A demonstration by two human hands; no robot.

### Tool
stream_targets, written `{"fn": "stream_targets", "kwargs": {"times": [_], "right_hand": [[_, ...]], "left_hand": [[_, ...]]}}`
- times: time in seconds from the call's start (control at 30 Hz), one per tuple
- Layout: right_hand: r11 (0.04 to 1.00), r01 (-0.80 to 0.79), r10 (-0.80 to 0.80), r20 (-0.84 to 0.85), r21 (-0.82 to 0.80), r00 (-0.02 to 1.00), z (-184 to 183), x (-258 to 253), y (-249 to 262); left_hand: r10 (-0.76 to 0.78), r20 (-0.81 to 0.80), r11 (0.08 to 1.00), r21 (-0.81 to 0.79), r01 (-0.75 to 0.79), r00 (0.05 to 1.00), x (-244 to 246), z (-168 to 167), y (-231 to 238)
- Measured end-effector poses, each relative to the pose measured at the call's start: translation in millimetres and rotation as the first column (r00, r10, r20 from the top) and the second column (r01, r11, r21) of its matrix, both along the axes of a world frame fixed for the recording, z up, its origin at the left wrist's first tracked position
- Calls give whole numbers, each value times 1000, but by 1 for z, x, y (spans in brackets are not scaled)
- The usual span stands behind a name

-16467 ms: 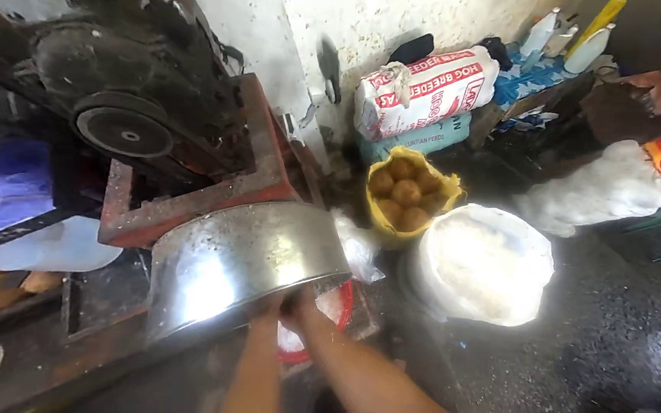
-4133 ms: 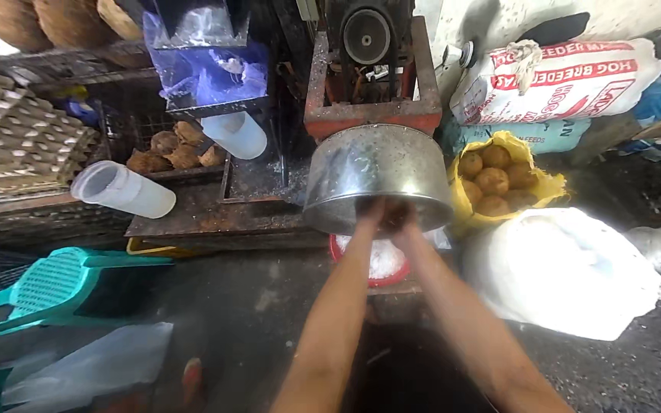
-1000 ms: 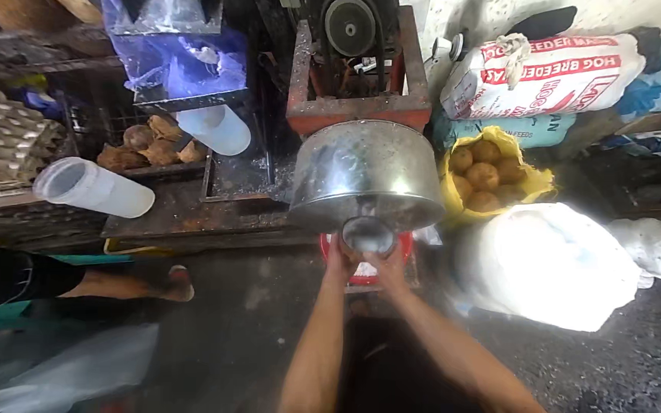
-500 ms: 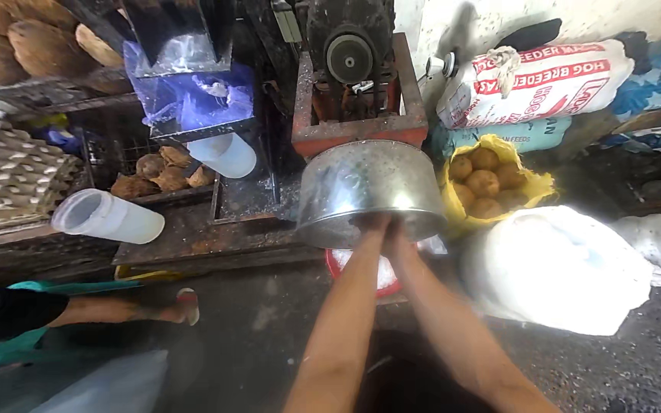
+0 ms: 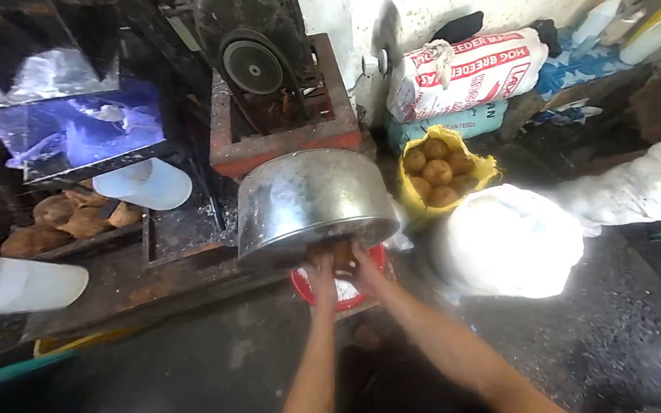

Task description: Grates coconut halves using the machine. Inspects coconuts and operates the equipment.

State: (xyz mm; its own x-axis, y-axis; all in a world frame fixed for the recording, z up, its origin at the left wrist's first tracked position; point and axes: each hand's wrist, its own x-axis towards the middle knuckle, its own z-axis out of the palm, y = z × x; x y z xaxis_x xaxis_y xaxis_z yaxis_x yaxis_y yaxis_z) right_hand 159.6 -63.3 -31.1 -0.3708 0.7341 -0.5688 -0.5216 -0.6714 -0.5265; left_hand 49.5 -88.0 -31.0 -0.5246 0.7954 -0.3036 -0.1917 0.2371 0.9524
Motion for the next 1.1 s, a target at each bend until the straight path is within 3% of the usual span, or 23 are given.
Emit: {"fn": "stream_targets", "kwargs": {"times": [0.1,0.17,0.27,0.37,0.43,0.5,0.6,0.73,0.83,0.97,1.1], "right_hand": [[991,105,-111,-76,-80,991,0,59,-44],[960,189,-205,-59,-205,977,-6,104,-68],[884,339,-366,-25,-321,930,-8,160,-93],[826,427,-448,31,-368,894,0,197,-87],[852,422,-435,30,-311,900,3,218,-63],[912,387,-380,73,-139,922,3,240,-22],[957,254,-283,253,141,925,3,280,58],[962,29,-165,492,272,855,-4,335,184],[942,-146,-114,698,302,707,-17,357,267],[883,-368,-136,910,290,392,-47,364,342],[755,-587,-286,953,291,105,-84,359,383]], "left_hand": [[-240,104,970,-9,243,965,12,-10,-70],[-475,134,875,-32,483,870,17,-17,-100],[-680,188,694,-150,705,709,31,-17,-105],[-751,221,592,-194,782,623,52,-25,-81],[-752,210,581,-238,778,625,64,-28,-57],[-732,205,591,-283,755,650,74,-30,-33],[-691,197,609,-360,707,696,91,-33,-7],[-610,205,642,-440,628,766,128,-34,18],[-534,225,679,-461,572,815,167,-31,48],[-468,203,732,-457,506,860,235,-24,135],[-443,-69,821,-432,374,894,268,-42,265]]}}
